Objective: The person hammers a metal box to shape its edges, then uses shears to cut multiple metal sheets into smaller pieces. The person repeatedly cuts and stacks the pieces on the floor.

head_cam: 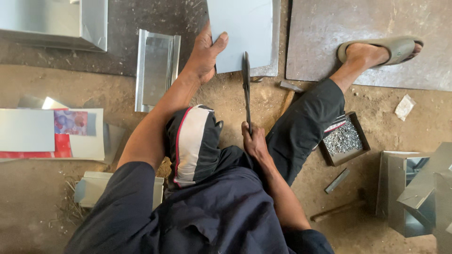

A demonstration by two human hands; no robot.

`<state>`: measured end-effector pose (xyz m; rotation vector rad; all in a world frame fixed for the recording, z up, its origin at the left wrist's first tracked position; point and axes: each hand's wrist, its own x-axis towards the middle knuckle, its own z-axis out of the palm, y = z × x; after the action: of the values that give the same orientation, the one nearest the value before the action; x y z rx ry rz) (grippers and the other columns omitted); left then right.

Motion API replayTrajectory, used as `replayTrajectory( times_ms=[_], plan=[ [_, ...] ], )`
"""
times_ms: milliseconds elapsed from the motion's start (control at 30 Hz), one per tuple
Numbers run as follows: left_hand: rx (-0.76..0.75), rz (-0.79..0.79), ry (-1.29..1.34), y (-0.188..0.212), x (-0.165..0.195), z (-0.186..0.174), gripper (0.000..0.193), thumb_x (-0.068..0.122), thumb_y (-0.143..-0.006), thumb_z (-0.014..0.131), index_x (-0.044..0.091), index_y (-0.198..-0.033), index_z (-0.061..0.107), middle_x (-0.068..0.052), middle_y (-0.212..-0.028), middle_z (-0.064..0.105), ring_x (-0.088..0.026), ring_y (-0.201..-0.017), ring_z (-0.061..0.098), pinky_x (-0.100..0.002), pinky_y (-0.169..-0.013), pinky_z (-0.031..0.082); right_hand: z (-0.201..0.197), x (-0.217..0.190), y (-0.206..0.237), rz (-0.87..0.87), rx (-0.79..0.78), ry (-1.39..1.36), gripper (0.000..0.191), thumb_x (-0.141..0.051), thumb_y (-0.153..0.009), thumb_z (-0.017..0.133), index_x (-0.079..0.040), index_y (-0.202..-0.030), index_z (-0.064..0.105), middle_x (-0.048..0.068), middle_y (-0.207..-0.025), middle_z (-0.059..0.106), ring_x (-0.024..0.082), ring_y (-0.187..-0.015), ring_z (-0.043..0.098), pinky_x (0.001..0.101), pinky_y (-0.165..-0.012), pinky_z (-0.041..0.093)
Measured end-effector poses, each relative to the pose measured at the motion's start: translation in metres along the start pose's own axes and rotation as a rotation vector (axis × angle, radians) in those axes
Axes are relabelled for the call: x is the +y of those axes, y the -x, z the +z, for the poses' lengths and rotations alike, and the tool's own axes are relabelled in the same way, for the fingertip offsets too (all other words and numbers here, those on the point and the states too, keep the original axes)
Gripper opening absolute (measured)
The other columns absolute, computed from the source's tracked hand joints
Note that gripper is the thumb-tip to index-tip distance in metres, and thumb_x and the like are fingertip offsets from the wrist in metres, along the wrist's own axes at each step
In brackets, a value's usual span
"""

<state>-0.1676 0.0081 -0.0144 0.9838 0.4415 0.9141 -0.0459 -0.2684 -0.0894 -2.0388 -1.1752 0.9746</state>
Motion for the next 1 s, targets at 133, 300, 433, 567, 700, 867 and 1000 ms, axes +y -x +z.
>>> replayTrajectory(
  times_ms=[133,300,433,567,700,867,1000],
  plan=[
    [0.028,0.016,-0.056,0.001,0.002,0.005,0.044,0.007,-0.106,0.060,0.002,-0.148,0.047,-0.013,-0.139,0.063,-0.020,-0.127,0.059,-0.042,-0.114,0.050,0.001,0.000,-0.004,-0.006,0.024,0.066,0.049,-0.034,-0.111,0.052,0.006,-0.083,0.061,0.020,-0.066,0.055,0.030,-0.060,0.054,0.0421,-0.062,0.044],
    [0.053,-0.049,-0.220,0.024,-0.001,0.011,0.050,0.002,-0.099,0.061,0.001,-0.147,0.045,-0.013,-0.140,0.062,-0.018,-0.130,0.057,-0.036,-0.114,0.046,0.001,-0.006,-0.003,-0.029,-0.040,-0.395,0.031,-0.032,-0.102,0.051,-0.003,-0.101,0.063,0.013,-0.078,0.062,0.020,-0.069,0.061,0.0409,-0.063,0.048],
    [0.056,-0.049,-0.139,0.034,-0.004,0.014,0.045,0.001,-0.101,0.059,-0.001,-0.145,0.047,-0.014,-0.139,0.062,-0.019,-0.128,0.059,-0.037,-0.111,0.049,0.002,-0.003,-0.002,0.017,-0.020,-0.051,0.047,-0.035,-0.109,0.049,0.004,-0.084,0.060,0.020,-0.067,0.055,0.025,-0.062,0.054,0.0416,-0.062,0.044],
    [0.051,-0.032,-0.083,0.034,-0.002,0.018,0.048,-0.001,-0.101,0.058,-0.002,-0.148,0.045,-0.014,-0.140,0.060,-0.018,-0.127,0.057,-0.035,-0.110,0.047,0.003,0.001,-0.006,0.078,-0.020,0.062,0.052,-0.037,-0.111,0.051,0.006,-0.083,0.060,0.020,-0.067,0.053,0.025,-0.060,0.053,0.0403,-0.064,0.043],
    [0.078,-0.184,-0.145,0.050,-0.007,0.023,0.052,-0.001,-0.096,0.059,0.000,-0.146,0.045,-0.013,-0.133,0.063,-0.019,-0.121,0.061,-0.036,-0.106,0.051,0.003,-0.003,-0.009,-0.032,-0.018,-0.354,0.034,-0.034,-0.102,0.053,-0.001,-0.094,0.060,0.011,-0.070,0.056,0.019,-0.061,0.056,0.0421,-0.055,0.046],
    [0.016,-0.153,-0.140,0.064,-0.016,0.026,0.048,0.002,-0.100,0.062,-0.004,-0.146,0.048,-0.014,-0.137,0.063,-0.020,-0.126,0.060,-0.038,-0.109,0.047,-0.002,-0.009,-0.006,-0.003,0.030,-0.109,0.050,-0.035,-0.107,0.049,0.004,-0.075,0.053,0.015,-0.055,0.045,0.026,-0.050,0.046,0.0455,-0.055,0.039],
    [-0.014,-0.120,-0.124,0.039,-0.003,0.018,0.058,0.000,-0.093,0.069,-0.003,-0.146,0.045,-0.014,-0.136,0.061,-0.022,-0.128,0.058,-0.040,-0.111,0.047,-0.006,-0.012,-0.003,-0.018,0.052,-0.031,0.054,-0.034,-0.108,0.052,0.006,-0.072,0.053,0.018,-0.058,0.043,0.027,-0.053,0.045,0.0458,-0.058,0.040]
  ],
)
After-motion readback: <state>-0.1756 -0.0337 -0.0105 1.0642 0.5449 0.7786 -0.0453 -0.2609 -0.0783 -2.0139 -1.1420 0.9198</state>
